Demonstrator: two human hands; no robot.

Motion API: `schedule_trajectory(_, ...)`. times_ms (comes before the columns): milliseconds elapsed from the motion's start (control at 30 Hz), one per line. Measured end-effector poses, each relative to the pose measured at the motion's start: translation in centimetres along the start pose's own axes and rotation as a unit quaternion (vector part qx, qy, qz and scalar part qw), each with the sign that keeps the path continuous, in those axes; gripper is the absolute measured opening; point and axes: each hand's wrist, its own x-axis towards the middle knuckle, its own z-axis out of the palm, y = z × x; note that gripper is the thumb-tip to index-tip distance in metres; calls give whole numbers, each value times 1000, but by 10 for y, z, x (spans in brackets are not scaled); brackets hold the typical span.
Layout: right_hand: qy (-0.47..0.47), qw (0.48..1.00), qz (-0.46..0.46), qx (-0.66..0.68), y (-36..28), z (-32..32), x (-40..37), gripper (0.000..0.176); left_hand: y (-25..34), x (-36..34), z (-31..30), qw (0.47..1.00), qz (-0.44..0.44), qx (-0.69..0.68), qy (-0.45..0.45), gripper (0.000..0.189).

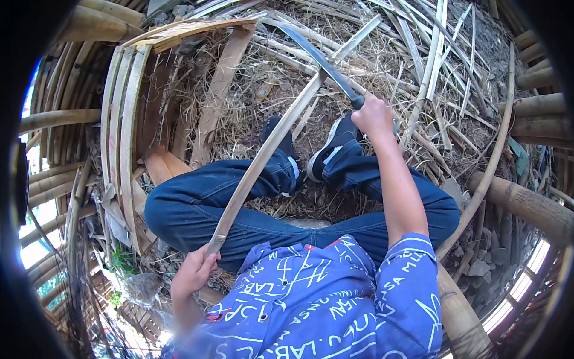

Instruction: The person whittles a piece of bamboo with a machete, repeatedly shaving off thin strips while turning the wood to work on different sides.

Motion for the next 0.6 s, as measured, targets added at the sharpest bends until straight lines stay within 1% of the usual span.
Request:
schedule_trajectory(33, 12, 999, -13, 28, -6, -4, -10, 29, 1, 0, 0, 1000, -3, 0, 0, 13)
schedule_trajectory(67, 8, 999, -14, 29, -10, -5, -21, 29, 3, 0, 2, 1000, 7, 24, 14, 13)
schedule_trajectory(133, -64, 995, -72, 29, -22, -13, -42, 27, 12, -1, 2, 998, 16, 50, 28, 13)
schedule_trajectory(167, -102, 992, -68, 16, -33, -19, -53, 24, 20, -2, 1, 997, 0, 65, 40, 13)
schedule_trajectory(233, -114, 988, -107, -4, -38, -20, -63, 22, 23, -4, 3, 996, -13, 80, 49, 14)
schedule_trajectory(267, -114, 986, -119, -11, -38, -21, -63, 22, 22, -5, 5, 989, 23, 122, 78, 14)
schedule_trajectory(300, -102, 989, -106, -4, -36, -22, -61, 21, 21, -7, 6, 979, 57, 163, 107, 13)
schedule_trajectory(333, -93, 991, -95, 3, -34, -23, -54, 21, 20, -8, 8, 979, 56, 163, 106, 13)
schedule_trajectory(400, -64, 996, -59, 13, -19, -19, -32, 25, 20, -10, 8, 975, 55, 182, 113, 14)
schedule_trajectory(467, -46, 999, -3, -4, 11, -6, 0, 28, 17, -10, 10, 975, 57, 182, 113, 14)
schedule_trajectory(533, -42, 999, -6, -23, 10, -16, 10, 28, 17, -9, 12, 976, 57, 179, 112, 13)
schedule_trajectory(600, -38, 998, -9, -43, 8, -17, 12, 28, 19, -7, 11, 980, 32, 159, 115, 13)
